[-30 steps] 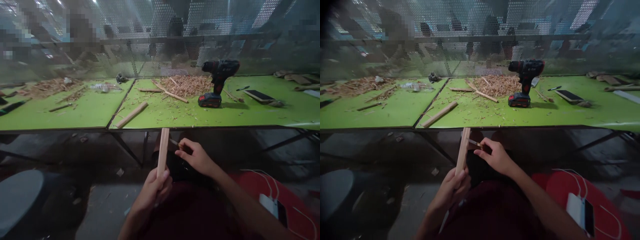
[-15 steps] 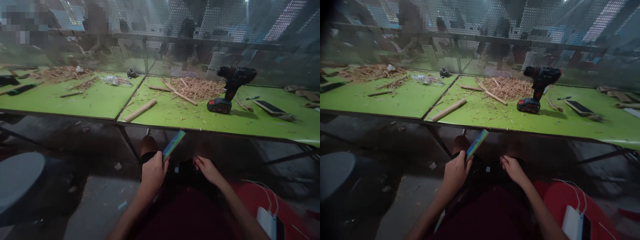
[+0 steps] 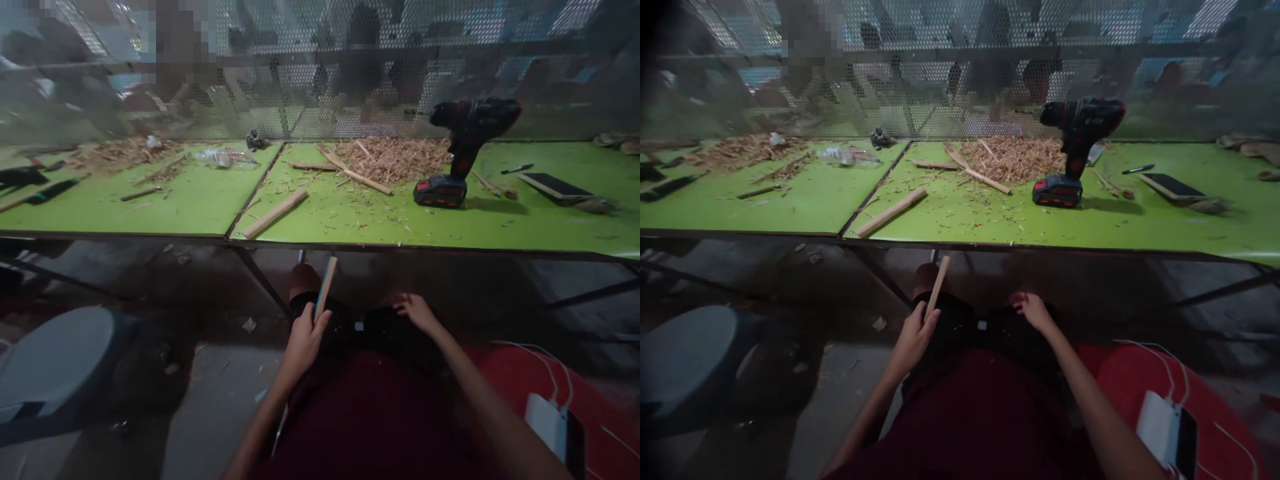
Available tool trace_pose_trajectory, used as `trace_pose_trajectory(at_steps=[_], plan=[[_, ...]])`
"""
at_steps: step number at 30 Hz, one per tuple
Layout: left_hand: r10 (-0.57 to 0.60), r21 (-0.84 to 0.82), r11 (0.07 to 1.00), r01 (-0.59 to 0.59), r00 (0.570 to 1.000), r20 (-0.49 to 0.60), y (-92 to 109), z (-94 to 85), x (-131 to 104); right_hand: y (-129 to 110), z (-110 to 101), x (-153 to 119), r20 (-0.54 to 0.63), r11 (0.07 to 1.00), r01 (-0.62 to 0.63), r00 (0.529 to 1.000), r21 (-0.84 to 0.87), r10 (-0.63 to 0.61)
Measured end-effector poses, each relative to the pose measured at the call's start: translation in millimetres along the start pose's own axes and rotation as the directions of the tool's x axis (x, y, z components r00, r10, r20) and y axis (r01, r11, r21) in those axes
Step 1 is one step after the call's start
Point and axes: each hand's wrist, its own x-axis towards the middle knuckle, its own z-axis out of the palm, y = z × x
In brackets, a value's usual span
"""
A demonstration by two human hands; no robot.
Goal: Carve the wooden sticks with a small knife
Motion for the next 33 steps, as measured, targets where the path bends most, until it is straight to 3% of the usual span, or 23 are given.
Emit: trace_pose_trajectory(at_steps=[2, 4, 7, 9, 13, 19, 22, 27, 33], plan=[[-0.025, -0.080, 0.996, 0.026, 1.000, 0.012, -3, -0.2, -2, 8, 5, -9, 0.254, 0.994, -0.105, 0.961, -0.021, 0.107], [-0.043, -0.176, 0.983, 0.054, 0.997, 0.068, -3, 0.2, -3, 16, 9, -17, 0.327, 0.987, -0.160, 0.932, -0.024, 0.159], [-0.043, -0.241, 0.967, 0.081, 0.986, 0.161, 0, 2.3, -6, 21, 11, -20, 0.030, 0.996, -0.088, 0.996, 0.005, 0.088], [-0.008, -0.175, 0.984, 0.030, 0.992, 0.125, 3, 4.5, -9, 21, 11, -19, -0.077, 1.000, -0.022, 0.997, 0.006, 0.022], [0.130, 0.138, 0.983, -0.124, 0.991, -0.034, 6, 9.4, -14, 16, 13, -28, 0.001, 0.998, 0.043, 0.999, 0.035, -0.044], [0.222, 0.414, 0.886, -0.211, 0.975, 0.020, 8, 15.3, -14, -6, 8, -54, 0.092, 0.963, 0.019, 0.995, 0.268, -0.045], [0.237, 0.424, 0.875, -0.232, 0.971, 0.043, 8, 15.8, -14, -22, 6, -63, 0.137, 0.917, 0.045, 0.985, 0.397, -0.107], [0.221, 0.344, 0.911, -0.228, 0.973, 0.060, 10, 14.9, -17, -52, 16, -80, 0.139, 0.872, 0.122, 0.967, 0.473, -0.211], [0.200, 0.229, 0.948, -0.222, 0.973, 0.114, 24, 24.6, -19, -97, 48, -100, 0.045, 0.883, 0.256, 0.954, 0.392, -0.296]])
